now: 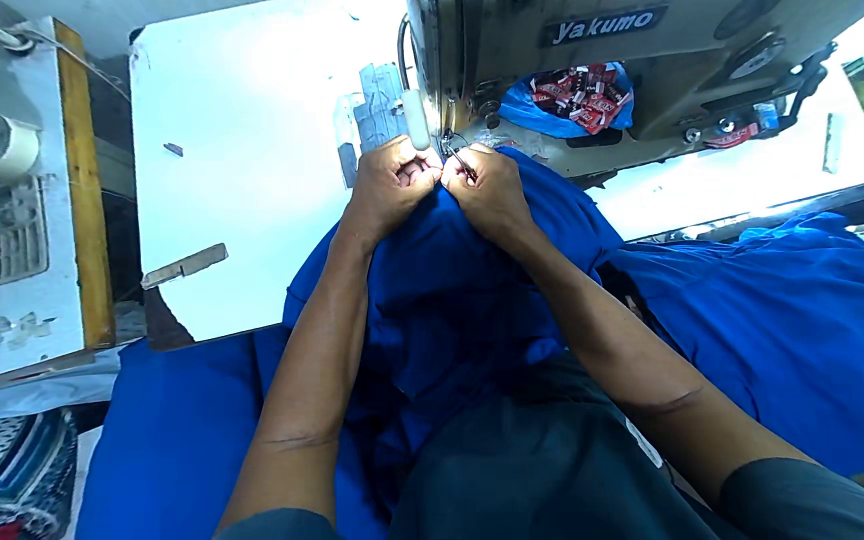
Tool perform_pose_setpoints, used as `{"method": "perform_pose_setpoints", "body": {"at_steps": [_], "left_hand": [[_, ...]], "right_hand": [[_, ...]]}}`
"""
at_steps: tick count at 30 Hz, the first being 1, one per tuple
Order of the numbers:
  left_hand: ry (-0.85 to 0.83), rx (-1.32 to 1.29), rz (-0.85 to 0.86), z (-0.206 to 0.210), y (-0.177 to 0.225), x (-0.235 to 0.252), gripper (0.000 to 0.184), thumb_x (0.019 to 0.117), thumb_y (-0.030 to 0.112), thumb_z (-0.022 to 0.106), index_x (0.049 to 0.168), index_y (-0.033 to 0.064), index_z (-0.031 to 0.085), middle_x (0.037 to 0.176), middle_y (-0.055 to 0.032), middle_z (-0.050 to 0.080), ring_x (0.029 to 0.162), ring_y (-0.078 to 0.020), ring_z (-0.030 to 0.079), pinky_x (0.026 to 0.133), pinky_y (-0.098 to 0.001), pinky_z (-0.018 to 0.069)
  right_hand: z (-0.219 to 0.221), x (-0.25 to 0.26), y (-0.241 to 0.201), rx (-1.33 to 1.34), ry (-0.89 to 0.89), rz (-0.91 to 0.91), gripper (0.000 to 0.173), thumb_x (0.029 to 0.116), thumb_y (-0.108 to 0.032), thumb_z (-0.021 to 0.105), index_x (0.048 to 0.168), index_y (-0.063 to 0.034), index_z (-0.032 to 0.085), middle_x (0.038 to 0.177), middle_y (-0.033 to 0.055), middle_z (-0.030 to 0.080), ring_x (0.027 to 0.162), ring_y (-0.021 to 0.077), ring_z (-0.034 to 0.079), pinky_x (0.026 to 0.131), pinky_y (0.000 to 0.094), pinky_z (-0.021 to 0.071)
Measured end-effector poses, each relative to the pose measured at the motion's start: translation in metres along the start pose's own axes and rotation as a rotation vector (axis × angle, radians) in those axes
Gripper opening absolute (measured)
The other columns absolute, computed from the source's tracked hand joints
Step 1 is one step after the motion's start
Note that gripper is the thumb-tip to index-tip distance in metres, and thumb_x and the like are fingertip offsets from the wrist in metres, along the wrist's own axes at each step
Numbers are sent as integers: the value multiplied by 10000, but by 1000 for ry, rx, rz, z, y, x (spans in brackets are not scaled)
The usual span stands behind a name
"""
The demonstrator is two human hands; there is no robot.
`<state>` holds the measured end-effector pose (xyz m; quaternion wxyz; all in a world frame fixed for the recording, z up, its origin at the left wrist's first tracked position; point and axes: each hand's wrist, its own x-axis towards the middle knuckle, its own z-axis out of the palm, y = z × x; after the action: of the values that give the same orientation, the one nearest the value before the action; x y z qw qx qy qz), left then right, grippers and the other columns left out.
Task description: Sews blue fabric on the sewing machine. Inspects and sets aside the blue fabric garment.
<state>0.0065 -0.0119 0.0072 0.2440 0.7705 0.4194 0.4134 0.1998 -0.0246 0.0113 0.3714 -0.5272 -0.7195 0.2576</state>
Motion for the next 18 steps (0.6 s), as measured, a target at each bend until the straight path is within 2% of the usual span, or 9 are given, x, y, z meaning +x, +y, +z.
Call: {"method": "perform_pose_setpoints", "body": {"at_steps": [4,8,13,18], "left_hand": [[-14,37,-27,0,2,1,92,949,189,682,955,102,710,909,21,627,703,-10,520,623,-175,431],[-70,92,-46,-1,3,2,141,982,230,619,942,115,689,956,4,636,773,-47,552,691,-227,459],[-109,121,-87,-2,2,4,169,1011,267,572,957,138,666,958,13,618,783,-70,549,711,-276,459],[-128,134,-100,-1,2,4,173,1009,279,571,932,157,665,956,27,617,794,-67,557,711,-281,464]], "right_hand": [[-1,0,0,-4,-16,-2,147,936,-186,620,827,-132,702,870,3,641,808,130,619,706,374,509],[-1,0,0,11,-14,-16,158,946,-192,612,831,-129,700,855,2,626,786,129,607,696,372,502],[-2,-3,0,76,72,-71,65,907,-145,673,895,-106,723,897,23,661,795,111,628,701,305,530],[3,-2,0,27,83,-54,110,910,-158,646,814,-121,684,845,7,625,772,121,609,667,330,508]]}}
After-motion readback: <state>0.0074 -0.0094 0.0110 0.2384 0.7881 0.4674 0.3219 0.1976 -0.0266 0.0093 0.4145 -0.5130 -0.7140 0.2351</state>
